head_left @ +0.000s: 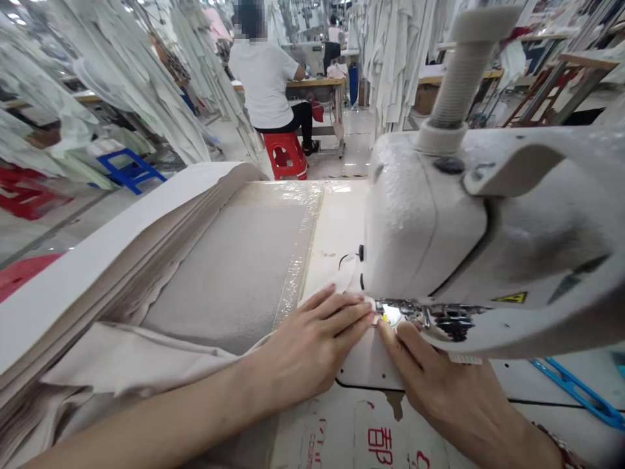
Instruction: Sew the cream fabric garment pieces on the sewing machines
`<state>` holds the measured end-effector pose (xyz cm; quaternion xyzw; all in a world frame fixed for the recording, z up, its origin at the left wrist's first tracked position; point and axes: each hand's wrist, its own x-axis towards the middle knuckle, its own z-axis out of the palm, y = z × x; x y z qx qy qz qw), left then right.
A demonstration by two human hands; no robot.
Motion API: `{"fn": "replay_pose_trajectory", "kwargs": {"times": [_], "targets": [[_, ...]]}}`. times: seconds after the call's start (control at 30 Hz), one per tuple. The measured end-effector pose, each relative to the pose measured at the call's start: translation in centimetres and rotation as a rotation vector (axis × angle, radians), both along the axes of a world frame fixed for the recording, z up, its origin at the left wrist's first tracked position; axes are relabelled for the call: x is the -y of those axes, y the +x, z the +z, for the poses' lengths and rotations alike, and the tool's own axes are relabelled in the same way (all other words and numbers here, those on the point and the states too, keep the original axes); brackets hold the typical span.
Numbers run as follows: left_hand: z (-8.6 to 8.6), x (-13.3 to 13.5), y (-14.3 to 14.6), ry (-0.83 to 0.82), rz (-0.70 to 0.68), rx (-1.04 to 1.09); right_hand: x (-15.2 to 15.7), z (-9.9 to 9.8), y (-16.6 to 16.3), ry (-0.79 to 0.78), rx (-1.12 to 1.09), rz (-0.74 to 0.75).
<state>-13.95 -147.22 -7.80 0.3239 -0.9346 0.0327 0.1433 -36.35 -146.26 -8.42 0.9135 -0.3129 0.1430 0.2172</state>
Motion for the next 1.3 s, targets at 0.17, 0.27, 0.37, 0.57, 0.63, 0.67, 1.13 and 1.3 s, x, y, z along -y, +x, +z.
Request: {"fn": "replay_pose_trajectory", "kwargs": {"times": [0.17,0.27,0.37,0.57,0.63,0.67,1.13,1.3], "targets": [[-1.0,0.2,-1.4,-0.007,0.216,-0.011,0.3,-0.3,-0.1,-0.062,0.002,-0.016],[-0.7,0.2,-1.2,0.021,0.304,0.0,0.1,-0.2,-0.3,-0.029,0.032,-0.024],[0.7,0.1,0.0,0.003,0.402,0.004,-0.1,0.0,-0.3,-0.006,0.013,-0.009],[4.4,-0.1,1.6,0.309,0.64,0.173,-0.2,0.0,0.8,-0.058,0.028,-0.041],[5.9,-0.2,2.1,0.299,0.621,0.124,-0.2,0.0,1.0,-0.072,0.068,-0.006],[6.8,-0.5,2.5,0.278,0.631,0.09,-0.2,0.1,1.0,-0.068,0.097,0.017],[12.2,-9.4,5.0,0.831,0.325,-0.936,-6.8,3.7,11.0,1.206,1.099,0.138],[15.1,-9.7,8.4,0.86,0.338,-0.611,-10.2,4.0,7.8,1.459,0.992,0.026]]}}
